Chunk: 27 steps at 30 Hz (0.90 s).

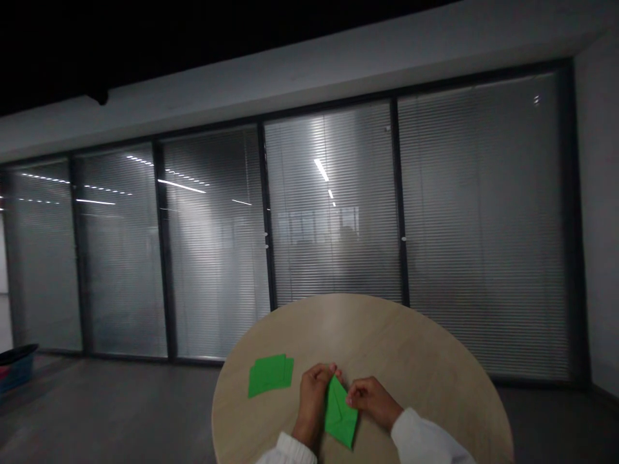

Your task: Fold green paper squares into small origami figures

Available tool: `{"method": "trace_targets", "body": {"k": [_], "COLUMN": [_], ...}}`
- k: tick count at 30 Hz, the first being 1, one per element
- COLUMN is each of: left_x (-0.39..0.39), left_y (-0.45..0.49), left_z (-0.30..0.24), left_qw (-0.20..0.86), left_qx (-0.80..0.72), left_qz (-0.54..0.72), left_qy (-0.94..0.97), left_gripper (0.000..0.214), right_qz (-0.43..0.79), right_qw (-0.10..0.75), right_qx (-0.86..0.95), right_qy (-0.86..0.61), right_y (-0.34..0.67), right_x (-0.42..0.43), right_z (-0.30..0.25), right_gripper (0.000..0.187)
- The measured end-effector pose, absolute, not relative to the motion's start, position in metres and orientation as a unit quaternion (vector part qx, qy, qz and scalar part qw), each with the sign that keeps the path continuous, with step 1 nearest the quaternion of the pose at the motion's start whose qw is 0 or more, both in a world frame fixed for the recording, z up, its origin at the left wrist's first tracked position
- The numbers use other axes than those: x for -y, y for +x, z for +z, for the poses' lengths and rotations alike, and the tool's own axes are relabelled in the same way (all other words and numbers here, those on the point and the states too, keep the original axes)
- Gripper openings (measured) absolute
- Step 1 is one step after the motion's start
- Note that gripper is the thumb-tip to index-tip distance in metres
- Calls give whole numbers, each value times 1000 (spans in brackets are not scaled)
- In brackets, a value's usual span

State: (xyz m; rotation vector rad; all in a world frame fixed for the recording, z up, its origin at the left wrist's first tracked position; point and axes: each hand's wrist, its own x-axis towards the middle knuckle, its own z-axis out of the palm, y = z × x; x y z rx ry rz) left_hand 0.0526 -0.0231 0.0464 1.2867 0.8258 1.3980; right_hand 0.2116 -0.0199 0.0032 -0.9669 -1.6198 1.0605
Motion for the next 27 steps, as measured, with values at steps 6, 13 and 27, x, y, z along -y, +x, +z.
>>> {"method": "trace_targets", "body": {"k": [6,13,27], "left_x": [25,28,6], "left_y": [50,52,47], "left_z": [50,54,35], "left_qw": [502,528,515], "left_qx": [-339,-311,-341], "left_qz": [614,619,633], "left_qy": [506,491,466], "left_gripper": [37,33,29], "right_qz": [417,393,370], "right_qw": [480,497,572], "right_qx": [660,657,595], "right_qy": [-400,-408,-426], "right_y": [212,214,222], "right_x": [22,22,20], "right_z": [6,7,14], "right_gripper": [27,26,35]}}
